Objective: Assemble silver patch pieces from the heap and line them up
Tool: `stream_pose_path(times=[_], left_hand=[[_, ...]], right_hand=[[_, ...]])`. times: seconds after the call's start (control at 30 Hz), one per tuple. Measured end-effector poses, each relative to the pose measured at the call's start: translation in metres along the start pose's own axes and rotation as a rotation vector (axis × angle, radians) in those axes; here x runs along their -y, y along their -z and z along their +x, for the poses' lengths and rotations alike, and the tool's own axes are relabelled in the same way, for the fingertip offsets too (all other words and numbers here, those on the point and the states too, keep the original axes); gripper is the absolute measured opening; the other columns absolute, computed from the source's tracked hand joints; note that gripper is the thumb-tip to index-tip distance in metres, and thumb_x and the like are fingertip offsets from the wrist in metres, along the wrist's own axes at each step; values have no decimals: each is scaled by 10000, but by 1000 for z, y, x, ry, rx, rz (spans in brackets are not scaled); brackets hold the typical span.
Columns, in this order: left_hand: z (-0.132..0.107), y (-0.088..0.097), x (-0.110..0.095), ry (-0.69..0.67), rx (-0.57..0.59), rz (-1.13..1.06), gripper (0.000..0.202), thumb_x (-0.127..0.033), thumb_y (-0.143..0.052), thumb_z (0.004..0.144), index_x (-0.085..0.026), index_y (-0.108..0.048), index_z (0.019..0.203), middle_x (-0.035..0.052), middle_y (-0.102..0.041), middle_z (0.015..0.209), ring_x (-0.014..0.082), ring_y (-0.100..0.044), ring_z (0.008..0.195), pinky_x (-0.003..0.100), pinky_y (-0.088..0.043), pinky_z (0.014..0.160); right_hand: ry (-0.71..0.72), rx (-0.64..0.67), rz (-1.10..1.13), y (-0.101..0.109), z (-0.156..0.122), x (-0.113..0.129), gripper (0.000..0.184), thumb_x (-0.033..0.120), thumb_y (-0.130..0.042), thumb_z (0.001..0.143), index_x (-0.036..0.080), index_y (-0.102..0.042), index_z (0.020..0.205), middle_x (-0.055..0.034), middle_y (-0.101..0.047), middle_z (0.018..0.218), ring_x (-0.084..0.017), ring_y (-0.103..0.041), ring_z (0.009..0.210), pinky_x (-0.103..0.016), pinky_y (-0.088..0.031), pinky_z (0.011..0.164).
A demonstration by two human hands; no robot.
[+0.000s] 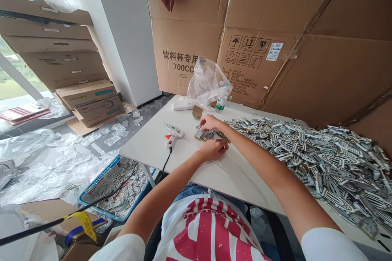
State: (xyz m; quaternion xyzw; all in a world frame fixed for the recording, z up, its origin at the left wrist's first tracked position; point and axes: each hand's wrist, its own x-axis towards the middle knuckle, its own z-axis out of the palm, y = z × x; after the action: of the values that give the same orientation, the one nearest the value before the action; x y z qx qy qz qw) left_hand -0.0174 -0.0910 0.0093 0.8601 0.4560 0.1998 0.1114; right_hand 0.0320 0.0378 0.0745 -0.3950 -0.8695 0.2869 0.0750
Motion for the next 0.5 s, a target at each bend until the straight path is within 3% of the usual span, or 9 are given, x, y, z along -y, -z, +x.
stream_pose_path(times=[0.33, 0.5], left_hand=[[-1, -3, 1, -8, -15, 2, 229, -241, -556, 1034, -222, -766, 1122, 66, -790, 1135, 212, -722, 908, 316, -489, 772], [0, -5, 2, -14, -23, 0, 246, -235, -547, 1039, -226, -766, 1153, 61, -795, 1150, 213, -727, 914, 316, -502, 787]], right_hand=[[62, -31, -198, -9, 4, -1, 179, 103, -905, 716, 215, -800, 807, -59, -827, 952, -223, -752, 877, -259, -541, 750], [116, -47, -273, -9, -4, 5, 180, 71, -835, 780, 193, -806, 909, -93, -822, 1072, -246, -737, 974, -274, -536, 819]])
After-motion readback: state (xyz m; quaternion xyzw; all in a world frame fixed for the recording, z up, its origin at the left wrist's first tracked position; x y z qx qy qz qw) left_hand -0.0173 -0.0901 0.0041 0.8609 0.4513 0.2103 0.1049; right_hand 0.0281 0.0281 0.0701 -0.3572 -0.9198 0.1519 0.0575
